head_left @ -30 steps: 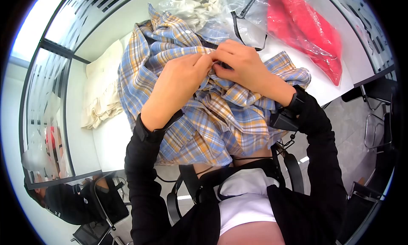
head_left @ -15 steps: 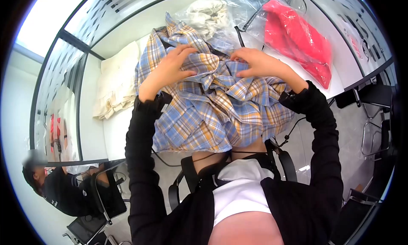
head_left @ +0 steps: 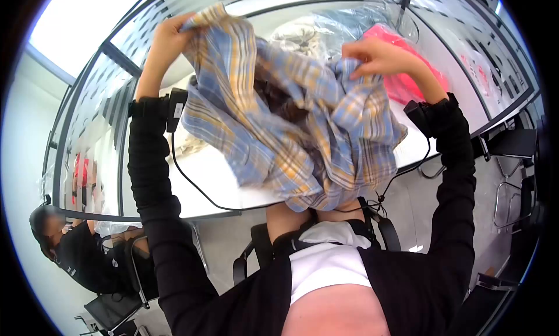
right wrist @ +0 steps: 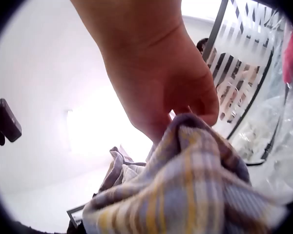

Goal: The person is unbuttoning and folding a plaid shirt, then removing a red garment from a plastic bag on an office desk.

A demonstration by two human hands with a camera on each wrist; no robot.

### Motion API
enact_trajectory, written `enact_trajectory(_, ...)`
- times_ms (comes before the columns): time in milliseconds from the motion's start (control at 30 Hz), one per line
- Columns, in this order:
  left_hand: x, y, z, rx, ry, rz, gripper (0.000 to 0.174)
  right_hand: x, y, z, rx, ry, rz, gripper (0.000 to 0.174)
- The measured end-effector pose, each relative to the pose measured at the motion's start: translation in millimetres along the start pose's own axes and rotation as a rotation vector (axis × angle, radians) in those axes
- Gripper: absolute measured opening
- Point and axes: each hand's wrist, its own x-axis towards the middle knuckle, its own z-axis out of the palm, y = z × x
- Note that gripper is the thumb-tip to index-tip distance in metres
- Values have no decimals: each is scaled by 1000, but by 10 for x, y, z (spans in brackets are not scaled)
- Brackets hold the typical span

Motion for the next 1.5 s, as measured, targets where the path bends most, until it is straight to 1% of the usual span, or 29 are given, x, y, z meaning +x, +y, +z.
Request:
enact_trajectory(33, 92, 8, -56, 37, 124, 43, 17, 1, 43, -63, 32, 162, 49, 24)
enact_trajectory(67, 175, 29, -67, 173, 184, 60, 20, 15, 99, -95, 66, 324, 97, 24)
enact_trajectory(100, 215, 120, -14, 292, 224, -67, 23, 40, 136, -116, 103, 485, 145, 23)
enact_trajectory(133, 267, 37, 61, 305, 223, -29, 23, 62, 154, -120, -140, 572, 212, 21)
enact_trajectory(167, 298, -86, 180, 315, 217, 7, 24, 65, 217, -41, -249, 566, 196, 21)
enact_trajectory(200, 281, -101, 279, 264, 144, -49, 23, 64, 320, 80, -358, 559, 180, 21)
enact_trajectory(233, 254, -148, 394, 315, 107, -70, 23, 70, 361, 159, -470, 551, 164, 21)
enact_trajectory(300, 148, -206, 566, 276, 8, 12, 23, -31, 345, 336, -462, 504, 194, 22)
enact_trajectory(400, -118, -131, 743, 195, -68, -175, 29, -173, 300, 514, -410, 459, 245, 23)
enact_trajectory(500, -452, -34, 891, 223, 258, 57, 35, -265, -10, 560, -457, 578, 8, 27)
enact_trajectory(533, -554, 130, 872, 228, 299, 63, 39, -335, -76, 592, -438, 554, 79, 34)
enact_trajectory(600, -804, 407, 867, 169, 257, 18, 42, -421, -209, 610, -437, 482, -40, 36)
enact_trajectory(667, -1033, 480, 968, 189, 23, 180, 43, -445, -290, 671, -490, 400, -138, 39)
enact_trajectory(767, -1217, 748, 1204, 318, -270, 351, 46, -424, -306, 795, -520, 158, -172, 39)
enact_trajectory(800, -1251, 723, 1289, 394, -262, 358, 47, -429, -255, 861, -565, 90, -130, 38)
enact_trajectory(867, -1328, 564, 1502, 548, -242, 368, 50, -434, -202, 837, -548, 59, -169, 35)
enact_trajectory(900, -1315, 486, 1520, 544, -312, 344, 49, -452, -185, 834, -535, 43, -188, 33)
enact_trajectory(933, -1267, 368, 1508, 539, -381, 322, 48, -494, -204, 777, -439, 78, -198, 28)
enact_trajectory(967, -1241, 279, 1485, 534, -452, 302, 47, -553, -209, 715, -438, 74, -176, 25)
enact_trajectory(1000, -1221, 264, 1420, 466, -476, 295, 38, -613, -208, 640, -439, 72, -156, 22)
enact_trajectory(1100, -1146, 206, 1150, 206, -472, 172, 32, -819, -256, 380, -462, 127, -88, 21)
enact_trajectory(1133, -1130, 202, 1029, 185, -381, 224, 32, -877, -295, 279, -422, 162, -60, 20)
enact_trajectory(1167, -1122, 193, 896, 129, -363, 161, 33, -962, -316, 172, -476, 145, 11, 21)
enact_trajectory(1233, -1135, 168, 604, 19, -323, 32, 36, -1102, -249, -4, -585, 235, 19, 20)
enact_trajectory(1300, -1190, 136, 297, 45, -225, 90, 35, -1262, -4, -211, -844, 262, 45, 18)
enact_trajectory(1367, -1263, 287, 44, -95, -206, 132, 33, -1432, 78, -241, -947, 263, 233, 23)
enact_trajectory(1433, -1399, 413, -137, -248, -312, 126, 30, -1569, 193, -194, -987, 245, 419, 24)
enact_trajectory(1467, -1472, 490, -194, -275, -474, 38, 29, -1569, 243, -161, -1030, 282, 316, 25)
enact_trajectory(1500, -1520, 533, -237, -305, -631, -53, 28, -1475, 176, -143, -903, 299, 285, 24)
